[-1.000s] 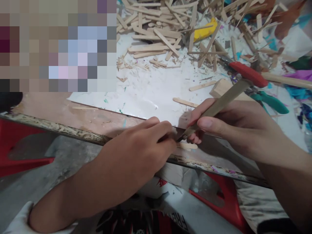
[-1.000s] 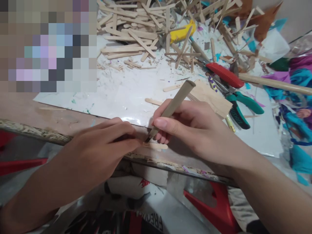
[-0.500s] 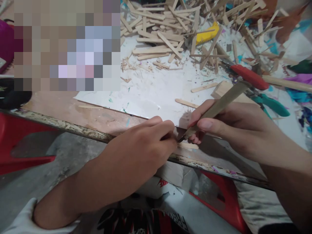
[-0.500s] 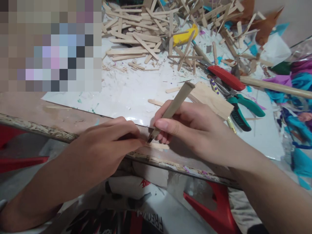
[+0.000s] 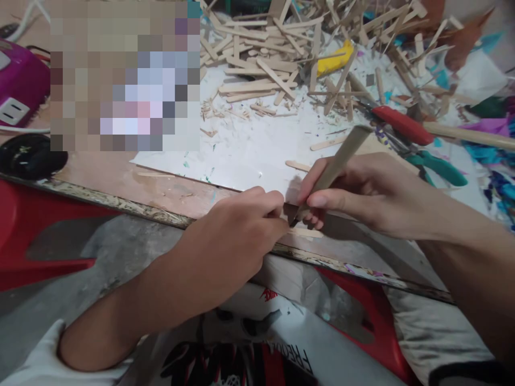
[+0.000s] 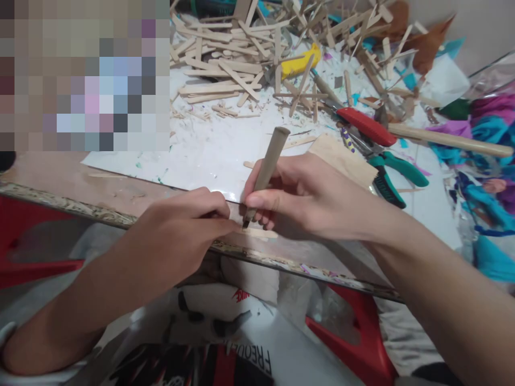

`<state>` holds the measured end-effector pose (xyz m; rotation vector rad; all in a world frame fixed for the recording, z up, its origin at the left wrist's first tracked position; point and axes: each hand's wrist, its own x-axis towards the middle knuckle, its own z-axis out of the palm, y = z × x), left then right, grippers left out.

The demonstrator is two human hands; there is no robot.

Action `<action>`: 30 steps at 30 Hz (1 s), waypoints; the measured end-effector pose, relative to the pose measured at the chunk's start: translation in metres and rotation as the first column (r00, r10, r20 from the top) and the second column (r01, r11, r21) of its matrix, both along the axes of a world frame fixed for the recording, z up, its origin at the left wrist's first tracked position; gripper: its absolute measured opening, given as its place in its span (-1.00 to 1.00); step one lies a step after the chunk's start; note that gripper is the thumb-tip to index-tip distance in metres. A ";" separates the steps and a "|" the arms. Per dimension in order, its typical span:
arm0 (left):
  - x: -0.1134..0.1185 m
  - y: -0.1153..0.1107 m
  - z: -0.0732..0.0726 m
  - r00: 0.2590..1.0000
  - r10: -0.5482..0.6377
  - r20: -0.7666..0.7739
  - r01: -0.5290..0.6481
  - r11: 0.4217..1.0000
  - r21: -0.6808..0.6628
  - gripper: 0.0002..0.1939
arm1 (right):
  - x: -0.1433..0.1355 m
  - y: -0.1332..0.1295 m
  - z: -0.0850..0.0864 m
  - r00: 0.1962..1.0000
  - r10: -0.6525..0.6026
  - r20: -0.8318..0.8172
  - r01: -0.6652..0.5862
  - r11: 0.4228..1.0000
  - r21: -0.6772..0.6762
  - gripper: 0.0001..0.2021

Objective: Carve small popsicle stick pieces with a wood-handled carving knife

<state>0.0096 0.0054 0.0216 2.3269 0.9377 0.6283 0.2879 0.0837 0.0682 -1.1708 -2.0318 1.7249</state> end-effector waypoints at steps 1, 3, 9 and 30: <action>0.000 0.000 0.000 1.000 -0.001 0.001 0.001 1.000 0.014 -0.49 | 0.001 0.002 -0.003 0.999 -0.007 -0.031 0.005 0.999 -0.048 -0.51; 0.000 0.000 0.001 1.000 -0.001 0.002 0.000 1.000 0.027 -0.47 | 0.001 0.006 -0.007 0.997 0.002 -0.073 -0.011 0.992 -0.125 -0.52; -0.002 -0.001 -0.001 1.000 -0.012 0.001 0.012 0.999 0.032 -0.51 | 0.002 0.014 -0.010 0.994 0.035 -0.106 -0.054 0.983 -0.178 -0.49; -0.005 -0.001 -0.003 0.999 -0.026 0.021 0.023 0.993 0.118 -0.52 | 0.017 -0.022 0.004 0.980 -0.193 -0.046 0.198 0.952 0.233 -0.87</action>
